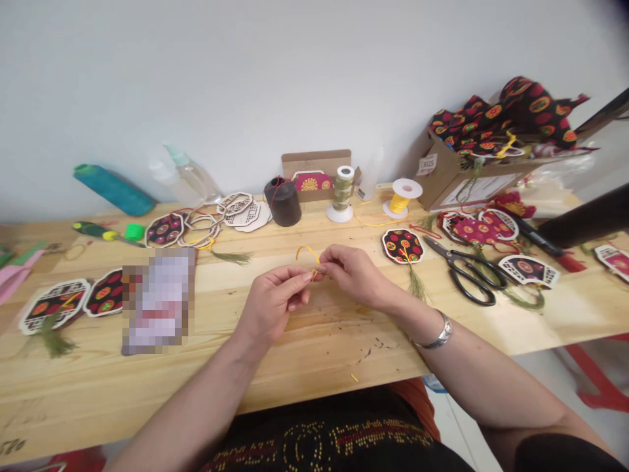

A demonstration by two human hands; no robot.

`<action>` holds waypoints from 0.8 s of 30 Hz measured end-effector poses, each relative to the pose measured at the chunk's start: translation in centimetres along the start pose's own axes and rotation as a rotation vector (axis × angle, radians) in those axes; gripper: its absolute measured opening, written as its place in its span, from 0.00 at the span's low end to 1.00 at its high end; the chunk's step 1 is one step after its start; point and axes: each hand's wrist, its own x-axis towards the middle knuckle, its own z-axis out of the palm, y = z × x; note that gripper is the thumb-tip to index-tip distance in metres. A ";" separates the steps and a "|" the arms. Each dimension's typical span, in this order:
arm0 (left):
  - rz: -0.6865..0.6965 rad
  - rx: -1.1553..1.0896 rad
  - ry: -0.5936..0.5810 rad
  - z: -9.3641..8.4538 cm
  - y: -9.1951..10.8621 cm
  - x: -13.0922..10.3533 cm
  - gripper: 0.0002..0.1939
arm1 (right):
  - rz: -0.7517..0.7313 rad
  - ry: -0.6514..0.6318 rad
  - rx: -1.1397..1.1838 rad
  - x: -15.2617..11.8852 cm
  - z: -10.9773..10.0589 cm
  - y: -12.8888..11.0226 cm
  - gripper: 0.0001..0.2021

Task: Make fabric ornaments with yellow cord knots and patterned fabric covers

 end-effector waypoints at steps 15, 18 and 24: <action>0.723 0.786 0.135 0.5 -1.4 -0.7 0.06 | 0.111 -0.022 0.193 0.1 0.2 0.0 0.03; 0.730 0.872 0.150 0.5 -1.4 -0.8 0.07 | 0.115 -0.027 0.208 0.0 0.2 -0.1 0.02; 0.700 0.890 0.149 0.6 -1.3 -0.8 0.07 | 0.128 -0.028 0.213 0.0 0.2 0.0 0.02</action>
